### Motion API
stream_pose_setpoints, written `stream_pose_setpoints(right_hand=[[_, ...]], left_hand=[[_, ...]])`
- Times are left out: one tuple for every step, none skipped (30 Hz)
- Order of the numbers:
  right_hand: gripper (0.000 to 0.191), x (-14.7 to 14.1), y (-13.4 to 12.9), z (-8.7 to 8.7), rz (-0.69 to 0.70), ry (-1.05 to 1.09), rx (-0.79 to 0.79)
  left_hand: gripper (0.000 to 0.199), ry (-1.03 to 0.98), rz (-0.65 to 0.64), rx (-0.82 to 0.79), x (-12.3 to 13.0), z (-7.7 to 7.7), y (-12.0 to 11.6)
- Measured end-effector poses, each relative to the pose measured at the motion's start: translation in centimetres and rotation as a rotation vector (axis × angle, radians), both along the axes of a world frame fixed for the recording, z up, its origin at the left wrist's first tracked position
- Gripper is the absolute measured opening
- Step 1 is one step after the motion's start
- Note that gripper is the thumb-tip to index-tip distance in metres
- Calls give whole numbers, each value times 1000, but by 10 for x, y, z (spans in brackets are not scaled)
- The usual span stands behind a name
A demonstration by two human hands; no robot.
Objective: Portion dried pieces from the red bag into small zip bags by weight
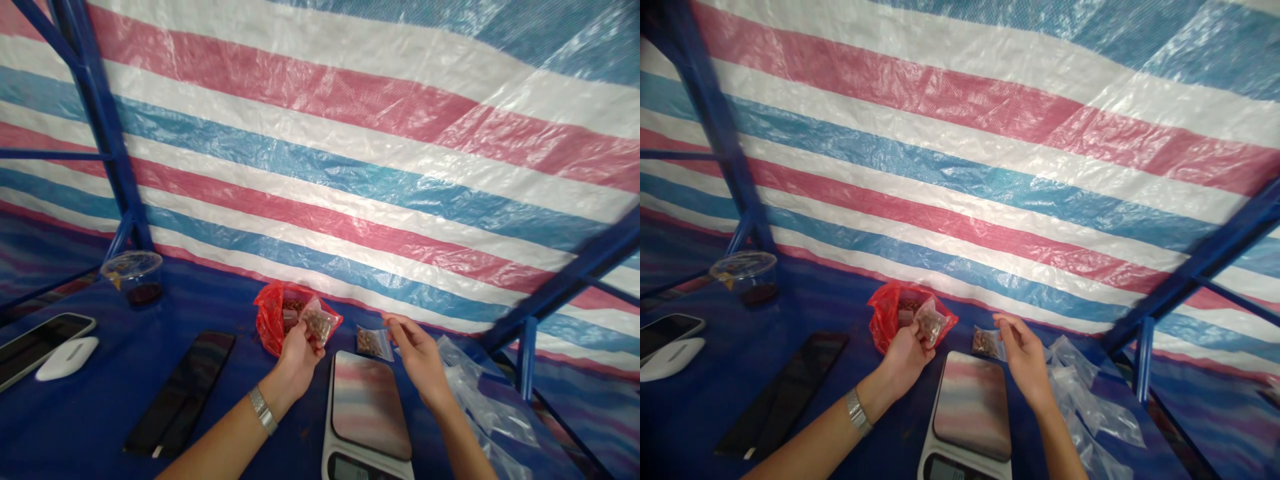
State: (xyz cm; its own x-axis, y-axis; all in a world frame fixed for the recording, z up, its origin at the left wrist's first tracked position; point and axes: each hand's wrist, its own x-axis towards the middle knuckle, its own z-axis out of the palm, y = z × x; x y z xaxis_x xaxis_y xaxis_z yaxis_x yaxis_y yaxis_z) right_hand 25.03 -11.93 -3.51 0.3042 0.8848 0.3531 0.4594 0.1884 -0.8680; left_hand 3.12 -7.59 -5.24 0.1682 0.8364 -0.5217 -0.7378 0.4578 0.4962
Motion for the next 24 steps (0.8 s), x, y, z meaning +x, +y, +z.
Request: stream_pose_setpoints(right_hand=[[56, -1, 0, 1, 1, -2, 4], [56, -1, 0, 2, 0, -3, 9], [56, -2, -1, 2, 0, -5, 12], [56, -2, -1, 3, 2, -5, 13], [57, -3, -1, 3, 5, -5, 12], [57, -3, -1, 4, 9, -4, 10], [57, -3, -1, 4, 11, -5, 9], [57, -3, -2, 4, 13, -7, 7], [56, -3, -2, 4, 16, -10, 6], [56, -3, -2, 4, 19, -13, 3], [55, -3, -2, 4, 22, -16, 1], [54, -3, -2, 3, 26, -19, -3], [53, -2, -2, 2, 30, -24, -6], [52, -2, -1, 1, 34, -32, -9], [51, -1, -1, 0, 35, -42, -12], [49, 0, -1, -1, 34, -53, -16], [48, 0, 0, -1, 34, -62, -19], [48, 0, 0, -2, 36, -68, -20], [47, 0, 0, -2, 42, -70, -18], [46, -1, 0, -2, 52, -70, -15], [45, -1, -1, -2, 67, -72, -11], [44, -3, -1, -1, 85, -75, -8], [43, -4, -2, 0, 101, -78, -6], [42, -6, -3, 1, 116, -80, -6]], left_hand=[[26, -7, -3, 9, -1, 1, 0], [25, -15, -5, 19, -2, 1, 0], [25, -23, -8, 25, -2, 1, 0], [25, -29, -11, 26, -3, 1, 1], [25, -33, -15, 23, -3, 1, 1], [25, -35, -16, 17, -3, 1, 1], [26, -37, -16, 14, -3, 2, 1], [25, -38, -19, 14, -3, 2, 2], [24, -40, -25, 19, -3, 3, 2], [23, -42, -31, 28, -4, 4, 1], [22, -41, -38, 38, -4, 6, 1], [20, -37, -46, 47, -5, 7, 0], [20, -30, -54, 52, -5, 8, 0], [19, -19, -62, 52, -5, 8, -1], [20, -6, -67, 50, -6, 9, -1], [20, 9, -70, 49, -6, 9, -2], [20, 25, -69, 53, -5, 8, -2], [20, 44, -65, 61, -5, 8, -2], [21, 67, -59, 72, -5, 8, -2], [22, 95, -50, 87, -4, 8, -2], [23, 130, -39, 103, -4, 8, -3], [23, 166, -28, 119, -4, 8, -3], [22, 193, -15, 134, -4, 8, -3], [19, 228, -1, 162, -4, 8, -4]])
